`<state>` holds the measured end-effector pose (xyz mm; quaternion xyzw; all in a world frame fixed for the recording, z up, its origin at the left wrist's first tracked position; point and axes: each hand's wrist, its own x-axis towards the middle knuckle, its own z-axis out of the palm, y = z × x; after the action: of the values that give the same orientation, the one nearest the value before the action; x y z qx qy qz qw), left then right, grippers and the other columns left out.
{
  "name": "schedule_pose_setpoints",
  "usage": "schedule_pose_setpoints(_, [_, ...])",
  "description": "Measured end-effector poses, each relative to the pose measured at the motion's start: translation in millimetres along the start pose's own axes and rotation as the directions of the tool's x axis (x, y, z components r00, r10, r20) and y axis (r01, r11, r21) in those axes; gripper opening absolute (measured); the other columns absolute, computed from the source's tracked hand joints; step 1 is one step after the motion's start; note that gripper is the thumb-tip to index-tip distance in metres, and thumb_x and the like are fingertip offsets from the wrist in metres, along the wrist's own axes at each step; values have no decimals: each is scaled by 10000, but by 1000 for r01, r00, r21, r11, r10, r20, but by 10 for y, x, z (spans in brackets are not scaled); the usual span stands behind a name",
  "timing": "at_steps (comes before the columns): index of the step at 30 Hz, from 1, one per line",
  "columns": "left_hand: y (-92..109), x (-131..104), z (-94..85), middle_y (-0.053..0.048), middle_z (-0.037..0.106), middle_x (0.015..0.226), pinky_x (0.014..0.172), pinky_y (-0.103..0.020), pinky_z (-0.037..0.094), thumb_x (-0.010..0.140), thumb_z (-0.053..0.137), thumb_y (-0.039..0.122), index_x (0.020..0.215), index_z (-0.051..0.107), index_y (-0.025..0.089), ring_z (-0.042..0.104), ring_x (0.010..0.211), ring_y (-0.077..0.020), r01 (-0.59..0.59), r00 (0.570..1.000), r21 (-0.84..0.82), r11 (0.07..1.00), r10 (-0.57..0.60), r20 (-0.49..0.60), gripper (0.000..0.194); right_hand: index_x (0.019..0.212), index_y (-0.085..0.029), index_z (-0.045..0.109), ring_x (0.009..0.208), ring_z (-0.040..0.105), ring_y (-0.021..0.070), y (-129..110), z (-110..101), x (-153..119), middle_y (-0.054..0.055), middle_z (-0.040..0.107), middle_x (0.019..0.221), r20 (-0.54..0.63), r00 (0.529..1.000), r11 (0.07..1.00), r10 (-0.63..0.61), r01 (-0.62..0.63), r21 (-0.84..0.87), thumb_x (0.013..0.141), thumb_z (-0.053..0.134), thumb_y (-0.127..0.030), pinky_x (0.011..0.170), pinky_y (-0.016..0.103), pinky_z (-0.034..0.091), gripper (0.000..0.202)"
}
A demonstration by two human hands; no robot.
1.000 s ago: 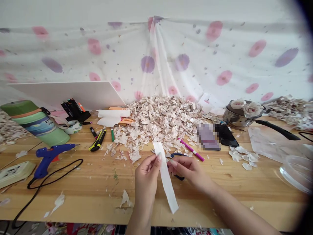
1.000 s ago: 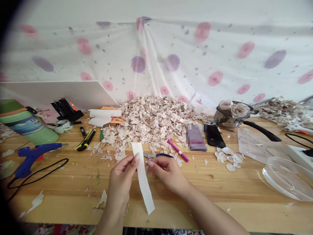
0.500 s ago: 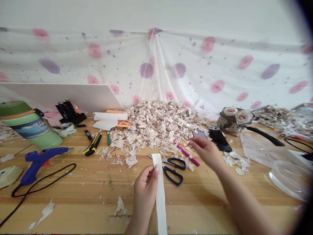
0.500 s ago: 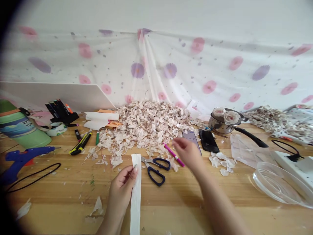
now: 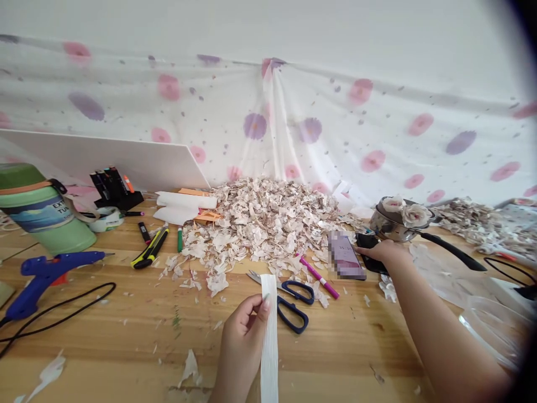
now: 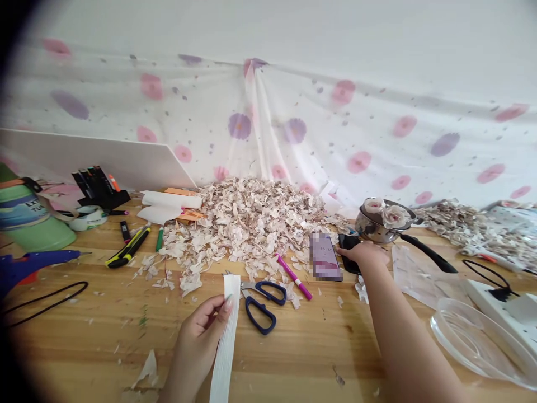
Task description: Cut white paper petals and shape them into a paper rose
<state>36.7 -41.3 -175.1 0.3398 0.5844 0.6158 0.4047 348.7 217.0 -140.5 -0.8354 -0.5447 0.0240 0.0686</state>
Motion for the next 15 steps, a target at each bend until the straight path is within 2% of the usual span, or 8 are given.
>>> schedule_pose_setpoints(3, [35,-12,24,-33,672,708,587,-217,434,712,689,578,848,718,149,552,632,-148,-15,999,1,1000,15,-32,451,1146,-34,650,1147,547,500,42,32,94,372,597,1170,54,998,1000,17,-16,-24,546,705,-739,824,538,475,927])
schedule_pose_setpoints(6, [83,-13,34,-39,679,700,583,-223,448,691,695,595,838,717,145,568,634,-157,3,1000,26,1000,-3,6,474,1147,-14,650,1170,530,489,70,65,163,383,584,1173,87,996,1000,11,-9,-24,569,660,-774,837,517,460,955])
schedule_pose_setpoints(9, [102,2,24,-48,685,698,593,-232,466,644,704,636,831,720,142,580,650,-171,29,999,49,998,-30,23,529,1189,-50,630,1166,544,467,85,114,200,339,592,1204,109,994,1000,20,-18,-15,566,664,-772,865,511,469,954])
schedule_pose_setpoints(15, [29,33,-15,-54,697,745,626,-231,481,701,677,615,895,722,139,596,699,-177,33,997,74,997,-38,71,516,1415,-79,410,1250,482,472,133,238,221,295,518,1354,123,990,997,64,-69,36,548,596,-845,976,564,425,1172])
